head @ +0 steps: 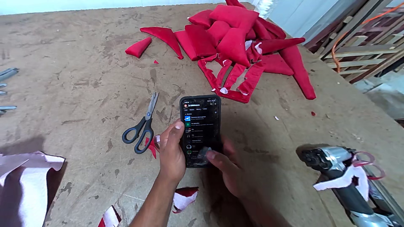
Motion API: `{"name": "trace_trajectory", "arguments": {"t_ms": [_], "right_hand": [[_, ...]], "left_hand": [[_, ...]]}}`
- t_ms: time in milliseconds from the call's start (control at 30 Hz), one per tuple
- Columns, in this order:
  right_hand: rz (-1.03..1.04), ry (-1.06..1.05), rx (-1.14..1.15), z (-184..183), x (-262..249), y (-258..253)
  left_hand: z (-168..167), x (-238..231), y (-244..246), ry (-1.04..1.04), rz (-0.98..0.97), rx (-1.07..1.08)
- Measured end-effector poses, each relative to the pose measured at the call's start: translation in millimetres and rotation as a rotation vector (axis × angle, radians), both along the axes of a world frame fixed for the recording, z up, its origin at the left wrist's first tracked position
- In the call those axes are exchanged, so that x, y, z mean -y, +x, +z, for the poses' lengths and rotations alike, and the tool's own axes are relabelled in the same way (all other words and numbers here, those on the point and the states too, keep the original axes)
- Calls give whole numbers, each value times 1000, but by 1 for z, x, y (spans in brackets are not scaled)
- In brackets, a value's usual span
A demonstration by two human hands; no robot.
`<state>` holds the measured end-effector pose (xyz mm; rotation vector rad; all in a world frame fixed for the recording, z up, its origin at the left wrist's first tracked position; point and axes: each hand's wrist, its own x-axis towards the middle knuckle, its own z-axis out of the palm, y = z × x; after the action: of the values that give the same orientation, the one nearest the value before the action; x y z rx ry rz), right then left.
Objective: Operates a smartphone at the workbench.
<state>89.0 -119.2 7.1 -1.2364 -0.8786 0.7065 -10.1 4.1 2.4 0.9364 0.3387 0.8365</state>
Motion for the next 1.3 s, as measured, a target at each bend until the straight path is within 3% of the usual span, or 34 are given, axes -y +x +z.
{"name": "trace_trajectory", "arguments": {"t_ms": [167,400,1300], "right_hand": [[-353,123,321,1,-1,14],[-450,79,573,7,2,14],[-432,113,510,4,1,14]], "left_hand": [[0,3,3,80,-1,-26],[1,8,4,131,-35,-50],[2,7,3,147,0,-98]]}}
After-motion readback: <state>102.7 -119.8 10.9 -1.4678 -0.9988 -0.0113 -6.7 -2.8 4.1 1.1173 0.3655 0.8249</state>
